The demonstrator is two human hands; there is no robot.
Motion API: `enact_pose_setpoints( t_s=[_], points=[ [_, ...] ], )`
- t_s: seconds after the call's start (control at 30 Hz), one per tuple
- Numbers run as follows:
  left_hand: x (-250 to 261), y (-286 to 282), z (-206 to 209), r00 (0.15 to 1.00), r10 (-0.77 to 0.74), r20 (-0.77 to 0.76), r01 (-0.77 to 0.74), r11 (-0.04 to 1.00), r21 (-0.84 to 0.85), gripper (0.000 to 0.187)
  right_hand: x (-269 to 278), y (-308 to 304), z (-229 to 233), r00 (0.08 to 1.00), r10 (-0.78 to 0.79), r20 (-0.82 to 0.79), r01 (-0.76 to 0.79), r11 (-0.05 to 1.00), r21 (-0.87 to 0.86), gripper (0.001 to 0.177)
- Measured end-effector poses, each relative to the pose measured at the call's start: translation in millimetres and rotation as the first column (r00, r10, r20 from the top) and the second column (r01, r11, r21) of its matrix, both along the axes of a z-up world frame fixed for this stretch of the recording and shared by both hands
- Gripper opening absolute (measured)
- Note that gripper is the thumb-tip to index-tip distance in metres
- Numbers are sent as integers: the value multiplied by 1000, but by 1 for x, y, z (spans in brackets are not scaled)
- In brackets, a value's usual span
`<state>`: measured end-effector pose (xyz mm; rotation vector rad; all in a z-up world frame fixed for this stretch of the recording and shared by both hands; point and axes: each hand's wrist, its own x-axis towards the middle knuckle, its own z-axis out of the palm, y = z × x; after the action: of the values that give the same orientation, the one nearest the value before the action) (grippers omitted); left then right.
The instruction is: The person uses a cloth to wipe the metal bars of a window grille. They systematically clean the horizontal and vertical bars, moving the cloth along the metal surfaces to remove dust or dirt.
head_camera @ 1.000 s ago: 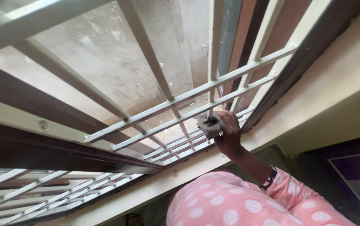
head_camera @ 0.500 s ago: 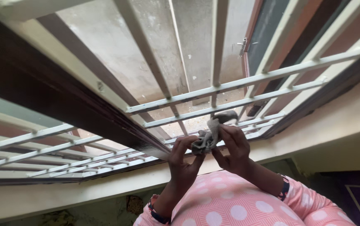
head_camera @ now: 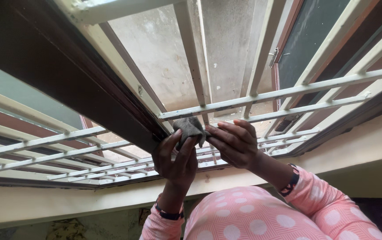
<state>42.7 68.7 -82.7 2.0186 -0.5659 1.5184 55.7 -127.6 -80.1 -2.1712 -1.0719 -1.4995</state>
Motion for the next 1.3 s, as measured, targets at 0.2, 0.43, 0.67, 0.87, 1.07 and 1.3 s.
enact_pose_setpoints(
  t_s=[0.2,0.43,0.67,0.87,1.07,1.3],
  points=[
    [7,-37,10,996,-64,-58,73,982,172,30,-9,-64,12,982,-191,1,189,973,134,7],
    [19,-128,12,978,-207,-3,202,951,233,28,-5,-143,-15,871,-472,141,413,856,312,18],
    [23,-184,12,983,-181,24,161,924,346,33,-2,-182,-50,792,-603,97,544,769,337,46],
    [22,-149,9,988,-152,1,146,953,265,28,7,-162,-74,831,-552,68,503,798,332,41],
    [18,-74,0,998,-61,4,59,979,197,17,14,-97,-74,912,-397,102,362,897,253,22],
    [9,9,-14,991,128,-50,-119,982,149,11,29,-6,-43,977,-152,149,131,981,142,14]
  ],
)
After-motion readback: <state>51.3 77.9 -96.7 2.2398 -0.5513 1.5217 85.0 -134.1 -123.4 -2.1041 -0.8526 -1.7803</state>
